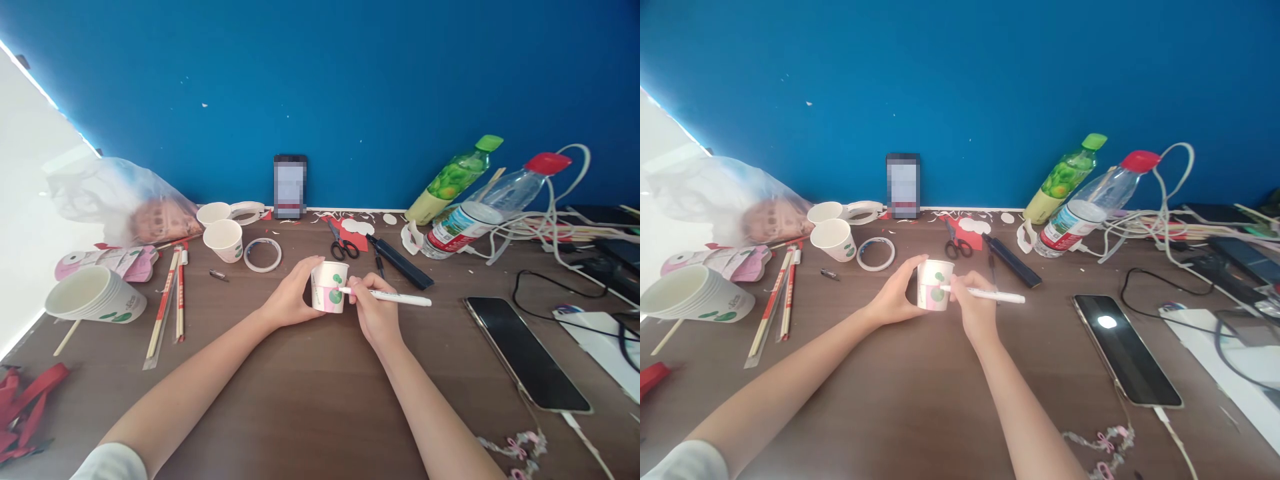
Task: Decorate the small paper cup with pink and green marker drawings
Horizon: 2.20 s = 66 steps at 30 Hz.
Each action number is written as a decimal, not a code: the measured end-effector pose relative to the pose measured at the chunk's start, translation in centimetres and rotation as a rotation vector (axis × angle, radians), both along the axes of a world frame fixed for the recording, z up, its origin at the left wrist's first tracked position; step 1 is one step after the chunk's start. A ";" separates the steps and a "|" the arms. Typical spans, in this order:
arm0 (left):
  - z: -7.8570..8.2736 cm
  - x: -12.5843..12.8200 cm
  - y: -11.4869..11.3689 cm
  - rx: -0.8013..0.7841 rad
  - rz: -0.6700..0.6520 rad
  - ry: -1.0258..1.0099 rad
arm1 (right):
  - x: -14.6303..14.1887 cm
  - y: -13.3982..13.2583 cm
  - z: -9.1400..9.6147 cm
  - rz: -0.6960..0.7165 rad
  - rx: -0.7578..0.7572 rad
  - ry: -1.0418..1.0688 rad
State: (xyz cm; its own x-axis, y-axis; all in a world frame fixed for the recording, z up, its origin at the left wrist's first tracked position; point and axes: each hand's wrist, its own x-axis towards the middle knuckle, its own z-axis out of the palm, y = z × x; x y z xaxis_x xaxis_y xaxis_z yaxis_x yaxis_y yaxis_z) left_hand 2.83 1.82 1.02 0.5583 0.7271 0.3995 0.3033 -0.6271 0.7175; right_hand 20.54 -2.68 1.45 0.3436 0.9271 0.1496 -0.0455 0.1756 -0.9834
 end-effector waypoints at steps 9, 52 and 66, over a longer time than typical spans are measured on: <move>-0.2 0.1 0.0 -0.030 0.018 -0.013 | 0.1 0.1 0.0 0.040 -0.004 0.033; 0.0 0.1 0.0 -0.112 0.003 -0.063 | 0.1 0.3 -0.2 0.148 -0.031 0.164; 0.0 0.1 0.1 -0.180 0.019 -0.038 | -0.2 0.3 0.2 0.149 -0.029 0.144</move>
